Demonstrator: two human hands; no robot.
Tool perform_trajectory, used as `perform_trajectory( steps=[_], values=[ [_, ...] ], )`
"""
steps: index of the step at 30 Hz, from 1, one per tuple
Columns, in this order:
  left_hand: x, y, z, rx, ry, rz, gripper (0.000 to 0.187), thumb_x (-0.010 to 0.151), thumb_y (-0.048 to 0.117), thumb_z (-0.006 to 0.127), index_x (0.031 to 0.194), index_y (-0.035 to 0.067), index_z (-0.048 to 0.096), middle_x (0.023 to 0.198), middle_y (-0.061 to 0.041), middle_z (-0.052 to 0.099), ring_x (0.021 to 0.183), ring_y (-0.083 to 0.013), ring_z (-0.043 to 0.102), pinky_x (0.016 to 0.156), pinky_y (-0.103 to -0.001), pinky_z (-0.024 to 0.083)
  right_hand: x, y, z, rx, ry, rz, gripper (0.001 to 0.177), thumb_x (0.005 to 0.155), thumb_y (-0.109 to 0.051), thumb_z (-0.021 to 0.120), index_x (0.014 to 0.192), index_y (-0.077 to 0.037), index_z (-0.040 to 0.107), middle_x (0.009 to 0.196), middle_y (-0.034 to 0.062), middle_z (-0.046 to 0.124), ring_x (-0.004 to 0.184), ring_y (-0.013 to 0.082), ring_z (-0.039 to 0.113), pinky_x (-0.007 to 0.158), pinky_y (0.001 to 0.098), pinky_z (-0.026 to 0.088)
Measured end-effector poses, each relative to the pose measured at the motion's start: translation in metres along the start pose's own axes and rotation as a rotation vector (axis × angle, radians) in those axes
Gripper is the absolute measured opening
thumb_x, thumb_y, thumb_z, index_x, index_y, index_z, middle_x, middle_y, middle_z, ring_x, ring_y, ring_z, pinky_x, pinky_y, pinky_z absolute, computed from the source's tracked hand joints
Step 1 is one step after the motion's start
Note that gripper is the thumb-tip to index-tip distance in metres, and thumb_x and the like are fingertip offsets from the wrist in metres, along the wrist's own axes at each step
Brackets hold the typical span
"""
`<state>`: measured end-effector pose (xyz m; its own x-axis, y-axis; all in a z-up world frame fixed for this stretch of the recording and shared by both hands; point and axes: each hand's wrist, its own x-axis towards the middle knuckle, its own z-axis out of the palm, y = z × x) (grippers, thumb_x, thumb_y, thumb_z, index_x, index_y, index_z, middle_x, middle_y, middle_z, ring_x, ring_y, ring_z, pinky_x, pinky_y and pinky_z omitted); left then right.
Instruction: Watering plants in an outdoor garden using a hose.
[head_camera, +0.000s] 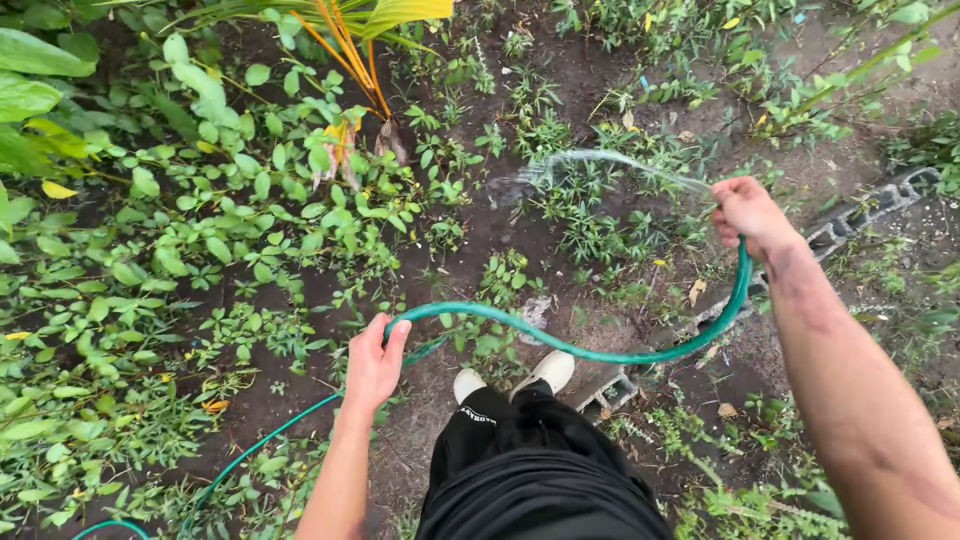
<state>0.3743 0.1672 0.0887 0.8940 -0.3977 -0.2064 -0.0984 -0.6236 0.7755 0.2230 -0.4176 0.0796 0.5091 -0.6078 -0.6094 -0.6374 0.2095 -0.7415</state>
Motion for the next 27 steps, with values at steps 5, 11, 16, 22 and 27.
perform_trajectory(
  steps=[5, 11, 16, 22, 27],
  values=[
    [-0.005, -0.02, -0.019, -0.012, 0.009, 0.037, 0.038, 0.099, 0.039, 0.06, 0.093, 0.001, 0.058, 0.059, -0.012, 0.051, 0.053, -0.0216, 0.046, 0.053, -0.039, 0.042, -0.028, -0.008, 0.006, 0.041, 0.035, 0.003, 0.008, 0.108, -0.021, 0.05, 0.114, -0.02, 0.045, 0.07, -0.0006, 0.044, 0.05, 0.0089, 0.035, 0.041, 0.0279, 0.028],
    [-0.002, -0.032, -0.027, -0.01, -0.056, 0.032, 0.04, 0.098, 0.041, 0.061, 0.092, 0.001, 0.058, 0.059, -0.014, 0.05, 0.054, -0.0231, 0.045, 0.054, -0.04, 0.042, -0.056, 0.036, -0.023, 0.106, -0.024, 0.055, 0.003, 0.107, -0.013, 0.046, 0.107, -0.015, 0.048, 0.069, 0.0005, 0.042, 0.048, 0.0092, 0.032, 0.039, 0.0284, 0.025],
    [0.007, -0.032, -0.028, -0.003, -0.122, -0.017, 0.042, 0.099, 0.041, 0.061, 0.091, 0.0, 0.058, 0.056, -0.014, 0.049, 0.052, -0.0214, 0.043, 0.053, -0.04, 0.04, -0.071, 0.094, -0.057, 0.239, 0.112, 0.049, 0.008, 0.109, -0.01, 0.043, 0.101, -0.013, 0.047, 0.071, -0.0003, 0.043, 0.051, 0.0081, 0.033, 0.041, 0.0277, 0.026],
    [0.018, -0.023, -0.025, -0.033, -0.183, 0.073, 0.041, 0.099, 0.041, 0.062, 0.092, 0.0, 0.059, 0.057, -0.013, 0.047, 0.053, -0.0188, 0.041, 0.052, -0.04, 0.038, -0.117, 0.121, -0.084, 0.356, 0.299, 0.096, 0.012, 0.108, -0.012, 0.043, 0.099, -0.019, 0.047, 0.07, -0.0021, 0.041, 0.051, 0.0068, 0.029, 0.042, 0.0263, 0.023],
    [0.029, -0.011, -0.015, -0.036, -0.205, 0.155, 0.04, 0.098, 0.041, 0.061, 0.094, 0.001, 0.059, 0.057, -0.011, 0.049, 0.052, -0.0176, 0.043, 0.051, -0.039, 0.04, -0.147, 0.145, -0.111, 0.415, 0.299, 0.078, 0.015, 0.11, -0.016, 0.044, 0.095, -0.018, 0.044, 0.069, -0.0036, 0.038, 0.051, 0.0068, 0.029, 0.042, 0.0267, 0.023]
  ],
)
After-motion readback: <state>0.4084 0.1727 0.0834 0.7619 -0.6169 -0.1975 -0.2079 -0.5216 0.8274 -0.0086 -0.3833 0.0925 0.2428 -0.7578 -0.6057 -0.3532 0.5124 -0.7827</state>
